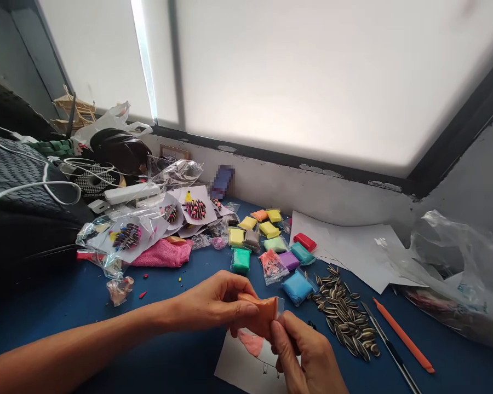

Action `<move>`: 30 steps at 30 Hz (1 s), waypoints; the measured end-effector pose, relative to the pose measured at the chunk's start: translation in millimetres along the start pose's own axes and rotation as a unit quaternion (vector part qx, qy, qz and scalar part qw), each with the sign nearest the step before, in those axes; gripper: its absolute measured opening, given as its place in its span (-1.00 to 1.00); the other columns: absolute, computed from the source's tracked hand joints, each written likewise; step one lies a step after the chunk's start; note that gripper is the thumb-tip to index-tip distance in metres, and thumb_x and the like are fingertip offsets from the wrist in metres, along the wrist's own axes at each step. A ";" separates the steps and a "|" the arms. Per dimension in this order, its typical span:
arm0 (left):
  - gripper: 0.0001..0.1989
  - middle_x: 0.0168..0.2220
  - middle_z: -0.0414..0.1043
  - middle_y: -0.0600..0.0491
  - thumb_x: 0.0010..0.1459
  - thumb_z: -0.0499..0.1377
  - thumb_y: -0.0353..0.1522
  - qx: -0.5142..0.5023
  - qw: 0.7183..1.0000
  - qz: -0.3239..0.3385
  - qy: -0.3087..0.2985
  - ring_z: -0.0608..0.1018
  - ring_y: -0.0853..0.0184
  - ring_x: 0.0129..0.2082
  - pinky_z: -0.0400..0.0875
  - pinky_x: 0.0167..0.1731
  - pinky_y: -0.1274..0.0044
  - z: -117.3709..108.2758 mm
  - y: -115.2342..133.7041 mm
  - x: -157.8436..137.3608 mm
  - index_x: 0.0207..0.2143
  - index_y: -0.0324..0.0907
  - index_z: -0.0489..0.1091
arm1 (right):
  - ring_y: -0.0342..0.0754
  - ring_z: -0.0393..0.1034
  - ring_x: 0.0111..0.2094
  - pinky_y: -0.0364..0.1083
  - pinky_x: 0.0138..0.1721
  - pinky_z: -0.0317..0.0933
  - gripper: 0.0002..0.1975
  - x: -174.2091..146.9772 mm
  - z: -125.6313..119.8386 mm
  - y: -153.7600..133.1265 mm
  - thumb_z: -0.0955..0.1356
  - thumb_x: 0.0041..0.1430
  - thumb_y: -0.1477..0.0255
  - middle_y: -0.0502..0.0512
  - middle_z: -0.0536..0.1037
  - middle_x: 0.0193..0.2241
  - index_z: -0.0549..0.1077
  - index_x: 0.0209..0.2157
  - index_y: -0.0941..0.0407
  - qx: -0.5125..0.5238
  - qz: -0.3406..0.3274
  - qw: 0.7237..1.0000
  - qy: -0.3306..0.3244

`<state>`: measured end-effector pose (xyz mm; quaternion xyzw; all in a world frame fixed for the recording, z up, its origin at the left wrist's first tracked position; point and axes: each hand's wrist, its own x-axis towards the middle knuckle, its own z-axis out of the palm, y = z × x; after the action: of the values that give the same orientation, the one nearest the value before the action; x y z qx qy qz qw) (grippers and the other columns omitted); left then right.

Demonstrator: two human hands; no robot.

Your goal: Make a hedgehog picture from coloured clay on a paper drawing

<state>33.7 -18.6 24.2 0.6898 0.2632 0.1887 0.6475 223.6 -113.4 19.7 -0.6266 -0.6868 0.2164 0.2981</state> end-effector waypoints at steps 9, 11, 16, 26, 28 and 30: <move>-0.64 -0.51 0.45 0.06 0.30 -0.05 -0.12 0.287 0.949 -0.033 0.124 0.52 0.34 -0.50 0.37 -0.48 0.56 -25.3 -4.9 28.6 -0.34 -0.19 0.33 | -0.11 0.29 -0.65 -0.14 -0.64 0.14 -0.65 13.9 -22.1 36.7 0.20 0.24 0.11 -0.02 0.45 -0.62 0.41 -0.46 0.02 -0.111 0.033 0.986 0.118; -0.68 -0.43 0.48 0.01 0.27 0.04 -0.14 0.378 0.912 -0.023 0.160 0.55 0.27 -0.37 0.40 -0.33 0.48 -30.7 -3.2 36.6 -0.35 -0.20 0.37 | -0.08 0.34 -0.60 -0.12 -0.61 0.18 -0.69 16.4 -24.4 43.0 0.21 0.21 0.14 0.03 0.50 -0.54 0.43 -0.42 0.02 -0.135 0.029 0.980 0.142; -0.66 -0.29 0.47 -0.09 0.30 0.07 -0.17 0.532 0.822 0.021 0.201 0.54 0.18 -0.23 0.40 -0.16 0.28 -33.8 3.5 51.0 -0.19 -0.29 0.40 | 0.11 0.48 -0.12 0.08 -0.15 0.37 -0.68 23.1 -23.1 60.6 0.21 0.19 0.22 0.17 0.58 -0.14 0.52 -0.24 0.05 -0.191 0.000 0.964 0.183; -0.65 0.17 0.34 0.00 0.36 0.03 -0.28 0.639 0.733 0.231 0.036 0.31 0.21 0.20 0.05 0.25 0.32 -18.8 -18.5 67.6 0.16 -0.10 0.28 | 0.18 0.31 0.17 0.24 0.16 0.18 -0.55 34.5 -11.6 84.5 0.19 0.30 0.20 0.20 0.52 0.08 0.51 0.04 0.11 -0.273 -0.067 0.947 0.156; -0.68 0.12 0.37 -0.06 0.36 0.02 -0.31 0.648 0.726 0.223 0.047 0.37 0.18 0.14 0.10 0.22 0.29 -23.3 -24.4 70.0 0.11 -0.16 0.32 | 0.19 0.30 0.18 0.26 0.15 0.18 -0.56 34.3 -9.8 85.9 0.19 0.31 0.19 0.19 0.52 0.08 0.51 0.03 0.09 -0.286 -0.075 0.943 0.153; -0.69 0.10 0.38 -0.10 0.36 -0.01 -0.31 0.655 0.723 0.210 0.067 0.38 0.13 0.12 0.11 0.20 0.23 -27.5 -26.6 71.3 0.07 -0.20 0.35 | 0.19 0.30 0.18 0.26 0.15 0.19 -0.56 33.3 -8.6 86.9 0.19 0.32 0.19 0.19 0.51 0.09 0.51 0.04 0.09 -0.296 -0.080 0.939 0.153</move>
<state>70.4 47.2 -5.5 0.9652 0.2128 0.1461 -0.0414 291.8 -70.5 -27.7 -0.6555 -0.7134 -0.1199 0.2170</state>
